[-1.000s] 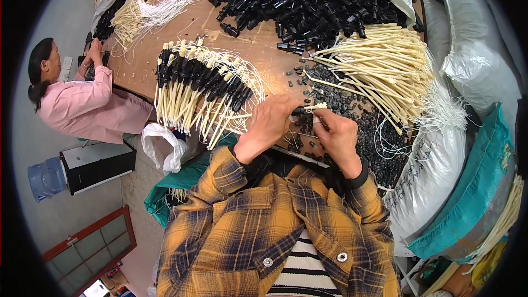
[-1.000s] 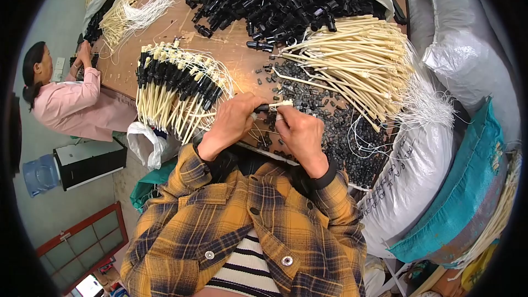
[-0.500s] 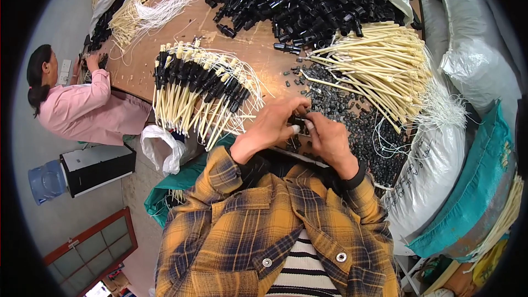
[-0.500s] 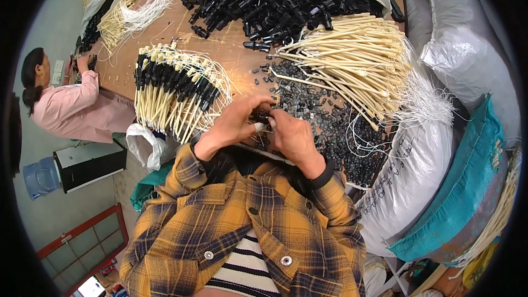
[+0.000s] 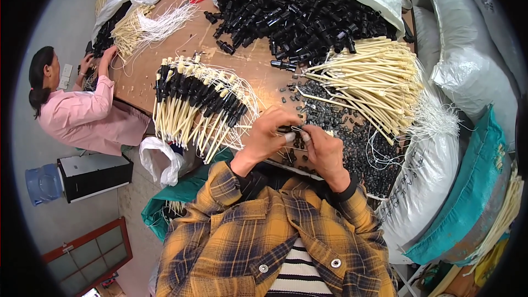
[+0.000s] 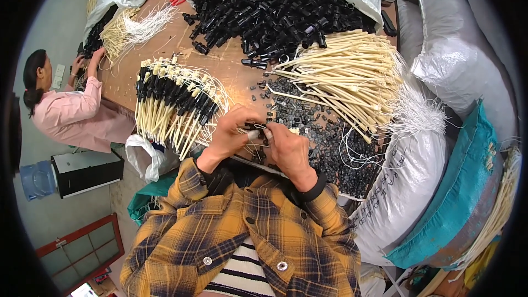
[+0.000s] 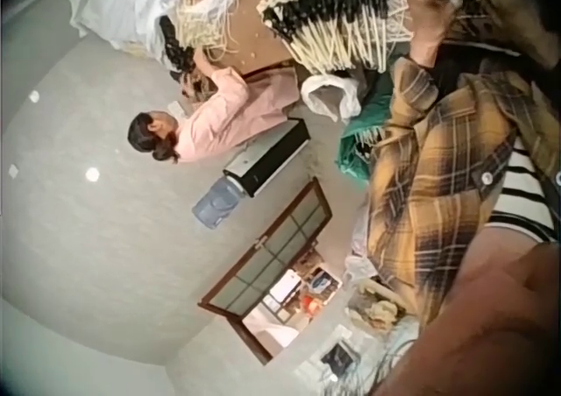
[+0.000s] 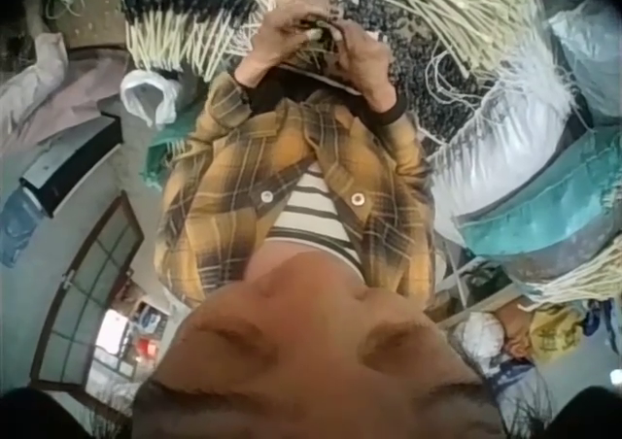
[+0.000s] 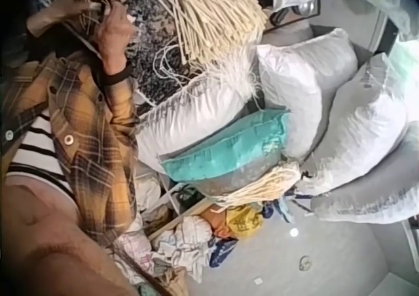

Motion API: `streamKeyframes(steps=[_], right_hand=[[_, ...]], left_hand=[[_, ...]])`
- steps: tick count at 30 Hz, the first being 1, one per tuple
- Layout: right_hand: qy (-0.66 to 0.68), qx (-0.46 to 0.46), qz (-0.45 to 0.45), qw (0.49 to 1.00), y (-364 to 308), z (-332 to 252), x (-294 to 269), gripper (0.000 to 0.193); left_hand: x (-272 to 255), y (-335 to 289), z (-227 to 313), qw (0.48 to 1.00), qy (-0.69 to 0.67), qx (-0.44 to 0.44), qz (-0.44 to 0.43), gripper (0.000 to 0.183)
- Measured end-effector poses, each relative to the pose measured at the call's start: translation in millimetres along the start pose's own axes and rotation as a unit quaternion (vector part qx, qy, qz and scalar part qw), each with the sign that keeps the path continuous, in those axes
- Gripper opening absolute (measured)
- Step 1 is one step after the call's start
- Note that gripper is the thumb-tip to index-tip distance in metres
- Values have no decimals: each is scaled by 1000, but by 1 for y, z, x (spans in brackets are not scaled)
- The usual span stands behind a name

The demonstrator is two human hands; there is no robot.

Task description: Assembling wire harnesses by inserting wire bundles into connectors at a workbench.

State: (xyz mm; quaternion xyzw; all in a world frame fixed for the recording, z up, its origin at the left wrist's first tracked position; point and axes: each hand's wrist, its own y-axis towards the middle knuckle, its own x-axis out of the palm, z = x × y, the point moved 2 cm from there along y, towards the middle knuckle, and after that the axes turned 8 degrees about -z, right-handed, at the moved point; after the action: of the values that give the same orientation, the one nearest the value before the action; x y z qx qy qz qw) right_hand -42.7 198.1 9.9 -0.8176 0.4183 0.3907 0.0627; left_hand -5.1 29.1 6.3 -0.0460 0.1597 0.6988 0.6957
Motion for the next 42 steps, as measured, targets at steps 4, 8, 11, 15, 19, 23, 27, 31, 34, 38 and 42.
streamKeyframes(steps=[4, 8, 11, 15, 19, 23, 27, 31, 34, 38, 42], right_hand=[[45, -18, 7, 999, 2, -4, 2, 12], [141, -29, -26, 989, -1, 6, 5, 12], [44, 3, -84, 995, -5, 8, 3, 12], [159, 168, -17, 973, -6, 18, -6, 12], [125, 183, -15, 975, -9, 28, -7, 12], [167, 238, 5, 957, -9, 36, -5, 14], [196, 263, -18, 944, -4, 41, 6, 13], [202, 198, -4, 959, -7, 36, 9, 15], [112, 174, 19, 978, -7, 23, 4, 11], [-72, 39, 104, 991, -7, 12, 4, 10], [-96, 28, 70, 993, -7, 4, 3, 10]], left_hand=[[-4, -1, -2, 993, 79, 85, -7, 22], [-3, -3, 6, 976, 119, 182, -17, 22], [-2, 4, -15, 978, 163, 129, 9, 30], [-14, 38, -43, 966, 259, -8, 2, 31], [-17, 48, -62, 955, 296, 3, -27, 32], [-2, 39, -35, 983, 158, -90, -14, 25], [35, 21, 10, 988, 103, 102, -56, 26], [41, 18, 20, 966, 217, 117, -78, 25], [34, 17, 11, 994, 81, 68, -16, 32], [30, 7, 0, 976, -93, -196, 19, 27], [30, 4, -7, 975, -126, -182, 21, 21]])
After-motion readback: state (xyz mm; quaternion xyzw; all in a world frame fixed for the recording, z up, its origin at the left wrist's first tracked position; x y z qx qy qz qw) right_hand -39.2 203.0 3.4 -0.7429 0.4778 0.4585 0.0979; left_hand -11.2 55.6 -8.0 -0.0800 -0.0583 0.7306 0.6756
